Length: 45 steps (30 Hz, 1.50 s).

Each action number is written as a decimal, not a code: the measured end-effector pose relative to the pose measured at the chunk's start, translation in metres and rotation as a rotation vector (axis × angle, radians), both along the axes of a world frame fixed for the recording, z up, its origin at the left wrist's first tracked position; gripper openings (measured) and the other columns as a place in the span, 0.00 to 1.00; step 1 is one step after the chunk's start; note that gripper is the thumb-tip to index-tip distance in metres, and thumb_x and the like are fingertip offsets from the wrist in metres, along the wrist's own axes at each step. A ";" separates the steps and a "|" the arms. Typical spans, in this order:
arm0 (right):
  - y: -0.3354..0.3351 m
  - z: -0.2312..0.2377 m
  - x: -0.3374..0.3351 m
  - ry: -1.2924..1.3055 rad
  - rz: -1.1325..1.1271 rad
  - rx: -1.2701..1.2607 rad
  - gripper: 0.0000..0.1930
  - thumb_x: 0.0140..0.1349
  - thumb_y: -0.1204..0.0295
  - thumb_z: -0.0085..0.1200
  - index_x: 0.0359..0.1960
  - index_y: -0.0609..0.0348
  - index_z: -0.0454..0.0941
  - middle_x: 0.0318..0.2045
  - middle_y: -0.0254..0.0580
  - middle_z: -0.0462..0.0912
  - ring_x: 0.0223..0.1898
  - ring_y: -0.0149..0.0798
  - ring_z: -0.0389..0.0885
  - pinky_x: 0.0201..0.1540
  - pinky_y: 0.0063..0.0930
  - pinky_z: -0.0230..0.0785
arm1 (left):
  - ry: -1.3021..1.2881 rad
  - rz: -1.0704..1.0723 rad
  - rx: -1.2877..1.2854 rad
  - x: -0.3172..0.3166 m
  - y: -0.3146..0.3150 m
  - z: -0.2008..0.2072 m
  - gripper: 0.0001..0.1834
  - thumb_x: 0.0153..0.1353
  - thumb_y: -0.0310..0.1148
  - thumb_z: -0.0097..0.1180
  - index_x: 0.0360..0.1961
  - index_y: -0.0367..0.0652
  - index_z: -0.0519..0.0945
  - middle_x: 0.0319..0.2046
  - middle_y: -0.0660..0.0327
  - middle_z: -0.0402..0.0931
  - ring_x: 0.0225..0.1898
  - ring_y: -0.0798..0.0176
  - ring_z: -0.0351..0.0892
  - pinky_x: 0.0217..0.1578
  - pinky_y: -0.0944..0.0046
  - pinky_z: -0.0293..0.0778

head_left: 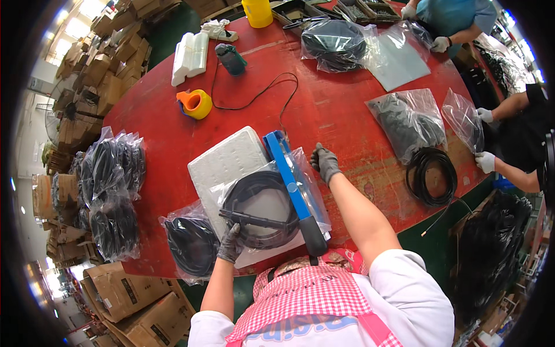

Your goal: Packaging circular gaskets into plastic bags and sealing them with a heat sealer.

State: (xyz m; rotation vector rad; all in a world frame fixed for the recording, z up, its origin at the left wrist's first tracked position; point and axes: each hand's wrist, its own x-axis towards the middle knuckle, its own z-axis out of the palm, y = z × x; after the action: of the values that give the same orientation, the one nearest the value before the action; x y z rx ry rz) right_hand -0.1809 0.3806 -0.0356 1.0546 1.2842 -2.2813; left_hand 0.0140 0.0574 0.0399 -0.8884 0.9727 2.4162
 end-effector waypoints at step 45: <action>-0.032 0.081 0.210 1.006 0.665 1.490 0.28 0.49 0.68 0.52 0.53 0.65 0.63 0.50 0.61 0.65 0.46 0.58 0.68 0.49 0.45 0.60 | 0.117 0.357 -0.036 0.051 0.017 -0.030 0.18 0.53 0.34 0.58 0.45 0.51 0.70 0.36 0.68 0.71 0.37 0.67 0.71 0.33 0.65 0.71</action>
State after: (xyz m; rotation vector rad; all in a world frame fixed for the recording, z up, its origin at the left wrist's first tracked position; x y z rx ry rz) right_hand 0.0293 0.3486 0.0458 -0.5316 3.1748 -0.9674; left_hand 0.0647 0.0744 0.0101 -1.0167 0.9702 2.7838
